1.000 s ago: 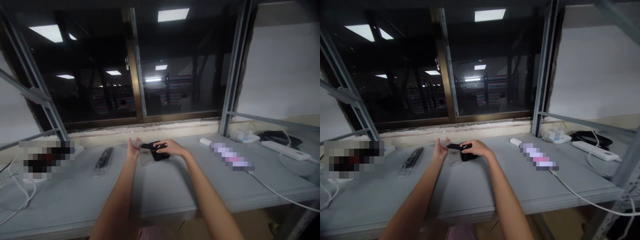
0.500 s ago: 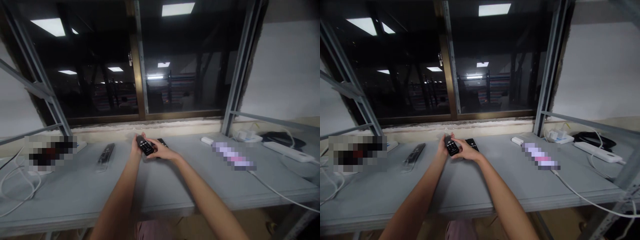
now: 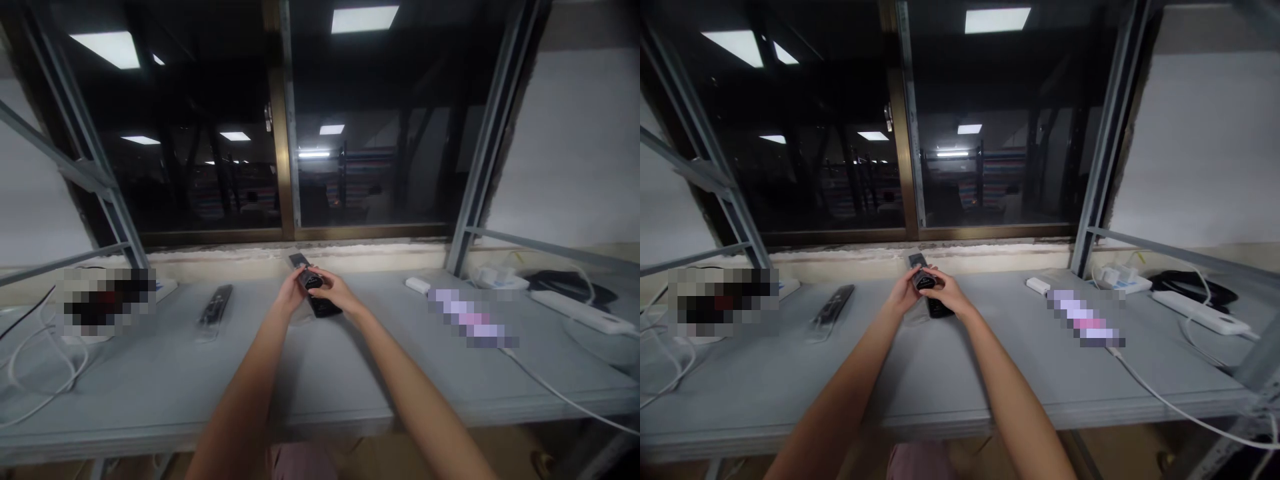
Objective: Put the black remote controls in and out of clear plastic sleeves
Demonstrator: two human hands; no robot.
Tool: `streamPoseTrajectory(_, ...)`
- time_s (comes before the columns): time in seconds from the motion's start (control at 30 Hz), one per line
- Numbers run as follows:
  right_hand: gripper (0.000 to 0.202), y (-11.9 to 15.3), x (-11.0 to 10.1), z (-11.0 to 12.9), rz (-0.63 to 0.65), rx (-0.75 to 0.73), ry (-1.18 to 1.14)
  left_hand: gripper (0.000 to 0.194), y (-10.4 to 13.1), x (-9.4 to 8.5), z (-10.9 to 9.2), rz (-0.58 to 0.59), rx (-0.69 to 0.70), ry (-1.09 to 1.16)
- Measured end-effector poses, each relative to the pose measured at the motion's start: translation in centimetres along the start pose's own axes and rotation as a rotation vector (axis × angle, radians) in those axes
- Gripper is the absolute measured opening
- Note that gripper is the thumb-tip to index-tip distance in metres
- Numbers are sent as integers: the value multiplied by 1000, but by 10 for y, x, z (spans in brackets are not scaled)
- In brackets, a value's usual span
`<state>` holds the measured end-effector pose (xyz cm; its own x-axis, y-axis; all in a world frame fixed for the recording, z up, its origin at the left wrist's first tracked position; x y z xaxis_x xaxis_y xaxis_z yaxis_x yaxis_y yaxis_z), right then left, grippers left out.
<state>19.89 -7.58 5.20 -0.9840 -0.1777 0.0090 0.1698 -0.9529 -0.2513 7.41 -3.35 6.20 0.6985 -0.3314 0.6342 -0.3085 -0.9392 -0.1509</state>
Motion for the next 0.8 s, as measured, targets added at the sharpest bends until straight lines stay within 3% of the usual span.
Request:
streamPoseTrajectory(0.17,62,2,0,0,-35,88,-53,31,3,0,2,70,-30,-52)
streamPoseTrajectory(0.3,49,-3,-2,-7,-190,42,52,36,3,-4,5,121,-50,-85)
streamPoseTrajectory(0.4,51,-4,-5,-10,-316,31,161,37,2,-11,8,162,-62,-94)
streamPoseTrajectory(0.53,65,-3,-5,-11,-259,27,209,34,-2,-22,14,139,-49,-120)
streamPoseTrajectory(0.63,47,-4,-3,-14,-242,8,269,31,-4,-25,17,151,-68,-137)
streamPoseTrajectory(0.8,24,-5,2,-14,-389,-30,365,26,-3,-22,14,143,-42,-121)
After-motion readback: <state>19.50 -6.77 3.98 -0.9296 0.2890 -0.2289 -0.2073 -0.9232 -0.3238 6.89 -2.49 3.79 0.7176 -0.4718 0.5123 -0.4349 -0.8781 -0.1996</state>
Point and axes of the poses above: each hand's wrist, its own y-axis away from the middle knuckle, its own x-axis out of the palm, z = x × y, the point moved 2 cm from there along -y, towards the middle knuckle, and after that the axes turned 11 degrees about x, right-handed, at the moved point
